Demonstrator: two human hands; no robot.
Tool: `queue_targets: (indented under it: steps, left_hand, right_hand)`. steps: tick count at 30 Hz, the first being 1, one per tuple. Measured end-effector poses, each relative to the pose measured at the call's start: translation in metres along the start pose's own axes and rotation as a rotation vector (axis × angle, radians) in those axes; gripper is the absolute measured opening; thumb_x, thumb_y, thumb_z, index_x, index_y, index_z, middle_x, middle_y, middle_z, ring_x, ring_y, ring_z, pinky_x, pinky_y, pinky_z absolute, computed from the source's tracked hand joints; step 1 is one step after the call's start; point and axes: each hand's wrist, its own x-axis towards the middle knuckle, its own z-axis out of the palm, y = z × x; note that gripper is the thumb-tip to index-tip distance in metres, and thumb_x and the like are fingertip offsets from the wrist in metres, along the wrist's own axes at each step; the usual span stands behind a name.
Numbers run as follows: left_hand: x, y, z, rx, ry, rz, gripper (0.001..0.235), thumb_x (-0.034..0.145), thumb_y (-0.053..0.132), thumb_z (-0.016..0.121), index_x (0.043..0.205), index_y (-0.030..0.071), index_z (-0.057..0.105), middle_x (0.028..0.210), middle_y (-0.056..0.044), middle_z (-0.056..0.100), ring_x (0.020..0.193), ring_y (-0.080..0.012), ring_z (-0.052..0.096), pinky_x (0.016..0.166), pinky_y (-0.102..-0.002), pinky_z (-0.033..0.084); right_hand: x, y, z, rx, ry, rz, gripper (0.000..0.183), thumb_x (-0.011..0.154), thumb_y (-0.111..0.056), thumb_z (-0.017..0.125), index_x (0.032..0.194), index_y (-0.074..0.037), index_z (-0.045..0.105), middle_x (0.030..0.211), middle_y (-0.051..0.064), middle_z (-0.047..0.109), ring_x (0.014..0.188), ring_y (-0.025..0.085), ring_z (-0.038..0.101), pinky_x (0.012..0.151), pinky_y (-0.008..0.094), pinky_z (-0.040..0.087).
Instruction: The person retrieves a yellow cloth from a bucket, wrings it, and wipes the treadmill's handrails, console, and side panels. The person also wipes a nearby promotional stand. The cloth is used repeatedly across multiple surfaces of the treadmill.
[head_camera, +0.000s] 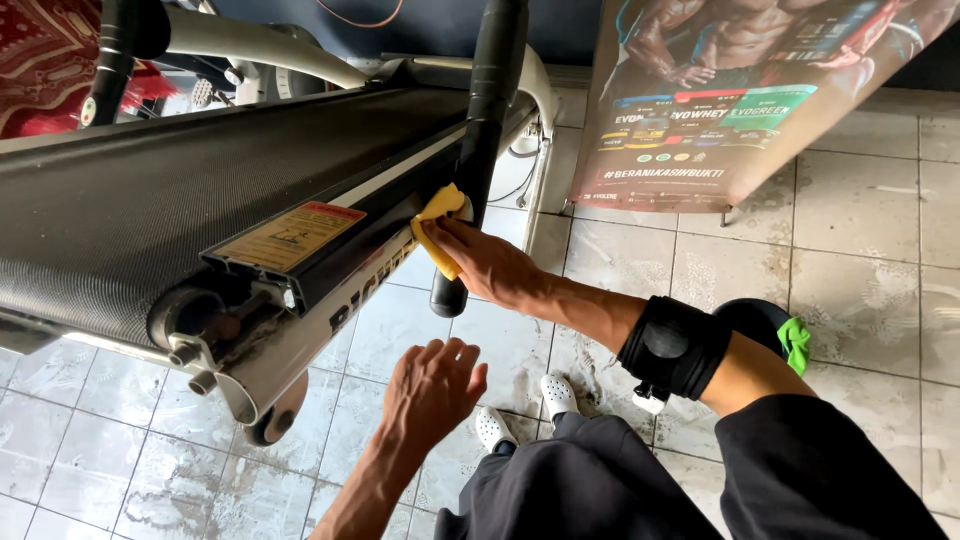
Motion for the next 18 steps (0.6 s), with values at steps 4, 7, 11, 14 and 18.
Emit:
queue_targets:
  steps: [4, 7, 11, 14, 18]
  left_hand:
    - [-0.010, -0.022, 0.019, -0.098, 0.056, -0.230, 0.025, 0.092, 0.027, 0.071, 0.090, 0.002, 0.072, 0.075, -0.008, 0.071, 0.054, -0.0148, 0.058, 0.054, -0.033, 0.050]
    - [-0.005, -0.031, 0.000, -0.052, -0.219, -0.506, 0.029, 0.098, 0.032, 0.065, 0.103, 0.004, 0.070, 0.087, -0.011, 0.071, 0.064, -0.0163, 0.065, 0.052, -0.034, 0.056]
    - [-0.009, -0.060, 0.008, -0.051, -0.102, -0.533, 0.055, 0.094, 0.038, 0.071, 0.124, -0.006, 0.058, 0.108, -0.020, 0.069, 0.084, -0.0245, 0.068, 0.060, -0.037, 0.061]
    - [-0.014, -0.074, 0.012, -0.096, 0.237, -0.309, 0.094, 0.083, 0.039, 0.081, 0.146, -0.014, 0.035, 0.133, -0.037, 0.054, 0.117, -0.0455, 0.060, 0.083, -0.046, 0.059]
    - [-0.008, -0.072, -0.012, -0.439, 0.145, -0.269, 0.105, 0.073, 0.040, 0.088, 0.150, -0.004, 0.032, 0.142, -0.028, 0.050, 0.130, -0.0397, 0.052, 0.104, -0.050, 0.048]
  right_hand:
    - [-0.004, -0.007, 0.005, 0.164, -0.032, 0.067, 0.069, 0.087, 0.001, 0.071, 0.150, 0.004, 0.043, 0.144, 0.024, 0.056, 0.130, 0.036, 0.057, 0.108, 0.040, 0.055]
    - [-0.014, -0.018, -0.003, 0.285, -0.096, 0.042, 0.068, 0.088, 0.004, 0.069, 0.151, -0.005, 0.047, 0.146, 0.022, 0.056, 0.130, 0.035, 0.059, 0.107, 0.039, 0.056]
    - [-0.016, -0.050, -0.024, 0.320, -0.113, -0.087, 0.070, 0.083, 0.003, 0.070, 0.149, -0.010, 0.049, 0.142, 0.017, 0.060, 0.127, 0.035, 0.061, 0.106, 0.040, 0.057]
    - [-0.019, -0.059, -0.024, 0.446, -0.186, -0.015, 0.068, 0.085, 0.003, 0.069, 0.149, -0.011, 0.050, 0.136, 0.015, 0.063, 0.119, 0.032, 0.065, 0.103, 0.039, 0.059]
    - [-0.026, -0.060, -0.027, 0.762, -0.226, 0.070, 0.048, 0.095, 0.000, 0.064, 0.141, -0.011, 0.057, 0.126, 0.010, 0.069, 0.110, 0.025, 0.072, 0.100, 0.036, 0.064]
